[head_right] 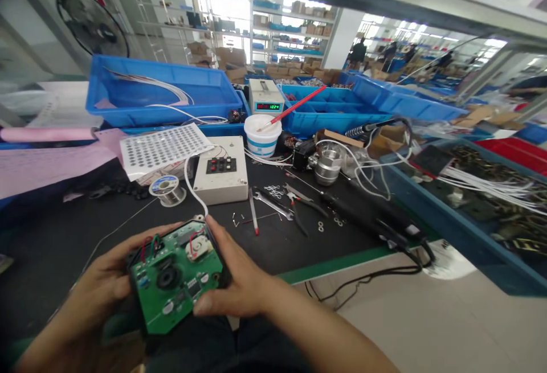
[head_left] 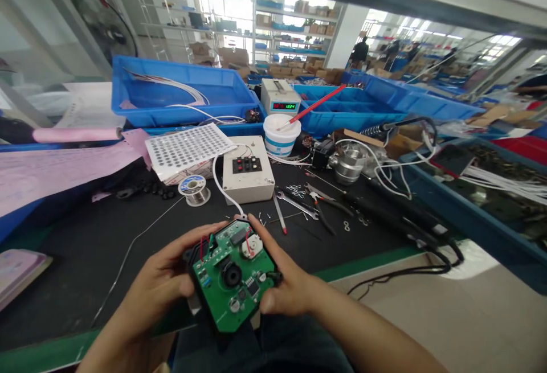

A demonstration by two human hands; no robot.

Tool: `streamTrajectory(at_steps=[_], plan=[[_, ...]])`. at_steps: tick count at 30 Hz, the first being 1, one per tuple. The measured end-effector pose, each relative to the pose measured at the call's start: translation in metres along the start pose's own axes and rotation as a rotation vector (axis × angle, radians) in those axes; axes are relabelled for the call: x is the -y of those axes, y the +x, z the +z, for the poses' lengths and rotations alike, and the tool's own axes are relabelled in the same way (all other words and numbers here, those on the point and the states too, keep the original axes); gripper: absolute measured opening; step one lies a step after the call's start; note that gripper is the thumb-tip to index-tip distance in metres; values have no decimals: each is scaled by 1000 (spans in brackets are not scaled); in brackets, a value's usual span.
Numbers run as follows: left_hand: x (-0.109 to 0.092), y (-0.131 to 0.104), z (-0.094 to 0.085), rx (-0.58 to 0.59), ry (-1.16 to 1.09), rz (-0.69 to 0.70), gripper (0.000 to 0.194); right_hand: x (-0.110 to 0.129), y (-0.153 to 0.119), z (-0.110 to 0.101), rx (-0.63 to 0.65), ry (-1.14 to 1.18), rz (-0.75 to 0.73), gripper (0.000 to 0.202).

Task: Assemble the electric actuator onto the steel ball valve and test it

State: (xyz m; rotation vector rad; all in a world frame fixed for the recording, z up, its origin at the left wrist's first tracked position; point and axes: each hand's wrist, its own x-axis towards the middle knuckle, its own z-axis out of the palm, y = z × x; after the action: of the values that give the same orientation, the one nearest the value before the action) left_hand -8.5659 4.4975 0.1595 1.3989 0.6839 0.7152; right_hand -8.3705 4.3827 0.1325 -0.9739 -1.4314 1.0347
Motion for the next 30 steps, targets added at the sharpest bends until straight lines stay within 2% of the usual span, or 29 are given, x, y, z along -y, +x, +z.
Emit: streamTrajectory(at_steps=[2,4,5,6,8,9,11,13,15,18,20,22,24,26,28,30], plan=[[-1,-20,3,-248,157,-6,45,0,1,13,-71,-4,18,110],[1,-44,17,-434,127,-27,52,-1,2,28,-136,-23,25,113],[3,-55,28,-453,26,27,64,-2,1,35,-167,-35,21,115],[5,-64,41,-380,-70,63,84,-3,-1,42,-195,-47,16,116],[8,-74,65,-386,-138,90,115,-5,-7,52,-226,-82,2,119],[8,-74,74,-394,-160,98,121,-5,-12,53,-226,-112,-9,120],[8,-69,80,-395,-173,146,112,-2,-23,48,-190,-213,-45,113],[6,-60,73,-336,-191,203,97,4,-36,31,-132,-376,-92,94],[3,-54,60,-228,-218,235,89,9,-49,1,-124,-615,-126,66],[1,-47,42,-72,-226,234,86,9,-65,-53,-334,-1047,-110,27],[1,-42,35,16,-216,223,84,5,-70,-86,-300,-1298,-108,25],[0,-35,29,100,-217,208,83,2,-68,-109,-146,-1485,-114,21],[-2,-26,22,176,-222,204,83,1,-61,-118,25,-1619,-115,12],[-5,-20,15,252,-217,187,83,2,-51,-118,139,-1724,-101,5],[-8,-20,9,312,-192,160,82,3,-41,-115,201,-1795,-74,11],[-10,-28,7,274,-130,173,77,3,-35,-114,227,-1810,-39,14]])
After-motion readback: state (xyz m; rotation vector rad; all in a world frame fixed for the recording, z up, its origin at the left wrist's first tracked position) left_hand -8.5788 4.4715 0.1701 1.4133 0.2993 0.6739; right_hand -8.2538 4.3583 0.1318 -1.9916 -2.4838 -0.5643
